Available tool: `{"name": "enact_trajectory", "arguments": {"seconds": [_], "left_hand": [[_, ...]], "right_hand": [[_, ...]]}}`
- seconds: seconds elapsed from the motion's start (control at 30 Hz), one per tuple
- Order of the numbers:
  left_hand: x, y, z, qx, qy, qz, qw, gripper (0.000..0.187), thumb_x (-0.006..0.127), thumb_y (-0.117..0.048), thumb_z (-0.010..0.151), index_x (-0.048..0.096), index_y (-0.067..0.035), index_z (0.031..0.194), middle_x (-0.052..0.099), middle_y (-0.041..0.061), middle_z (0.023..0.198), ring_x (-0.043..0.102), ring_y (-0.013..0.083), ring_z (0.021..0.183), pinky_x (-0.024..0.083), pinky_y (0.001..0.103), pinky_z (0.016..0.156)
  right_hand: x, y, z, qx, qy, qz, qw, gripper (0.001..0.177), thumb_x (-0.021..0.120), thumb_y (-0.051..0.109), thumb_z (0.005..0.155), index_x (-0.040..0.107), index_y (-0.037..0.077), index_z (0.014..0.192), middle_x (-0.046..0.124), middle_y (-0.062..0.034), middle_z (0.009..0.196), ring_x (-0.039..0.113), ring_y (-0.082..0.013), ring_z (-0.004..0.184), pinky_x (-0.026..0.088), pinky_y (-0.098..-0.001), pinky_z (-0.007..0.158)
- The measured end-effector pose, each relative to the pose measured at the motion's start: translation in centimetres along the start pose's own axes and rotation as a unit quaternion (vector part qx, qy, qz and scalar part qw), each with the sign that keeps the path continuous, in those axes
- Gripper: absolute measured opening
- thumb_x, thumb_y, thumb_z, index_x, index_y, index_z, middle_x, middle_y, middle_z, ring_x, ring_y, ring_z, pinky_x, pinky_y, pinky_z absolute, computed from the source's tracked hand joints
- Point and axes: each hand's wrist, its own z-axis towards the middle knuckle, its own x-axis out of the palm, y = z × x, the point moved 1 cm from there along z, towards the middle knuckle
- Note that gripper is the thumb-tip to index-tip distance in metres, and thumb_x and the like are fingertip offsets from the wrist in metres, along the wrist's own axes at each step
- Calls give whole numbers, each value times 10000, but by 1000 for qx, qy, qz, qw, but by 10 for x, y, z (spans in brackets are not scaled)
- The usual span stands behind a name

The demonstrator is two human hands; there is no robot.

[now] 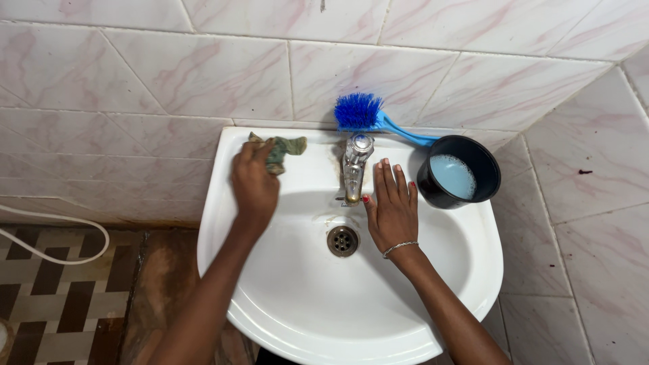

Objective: The person scrubs the interior basin and rim of a white bathroom sink using a small green scrubber. They repeatedly wipe around the drain and along the sides while a blue brush and a black cup with soapy water sit nearby.

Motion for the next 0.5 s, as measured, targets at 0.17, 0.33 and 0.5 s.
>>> {"name": "enact_trajectory", "arguments": {"seconds": [0.17,0.33,0.5], "left_hand": [[40,-46,-7,63,11,-46,997,517,612,152,719,733,-19,1192,658,165,1268,602,359,1108,505,442,981],[34,-66,-27,116,71,-61,989,523,673,50,729,630,14,1248,574,219,1359,522,406,1312,378,553,1119],[-23,-28,-49,122,127,75,982,600,669,41,670,628,-64,1259,534,194,1466,427,432,1419,228,661,1170]], "right_hand": [[0,0,0,0,-3,1,1000,656,402,347,1043,209,125,1629,194,-87,1702,149,-303,1565,144,-566,1221],[-3,-2,0,-18,-5,12,1000,652,410,343,1044,220,122,1628,202,-94,1699,156,-308,1564,150,-561,1219],[-4,-3,0,-19,3,16,1000,657,411,361,1038,224,136,1626,203,-85,1696,159,-303,1559,147,-546,1217]]}}
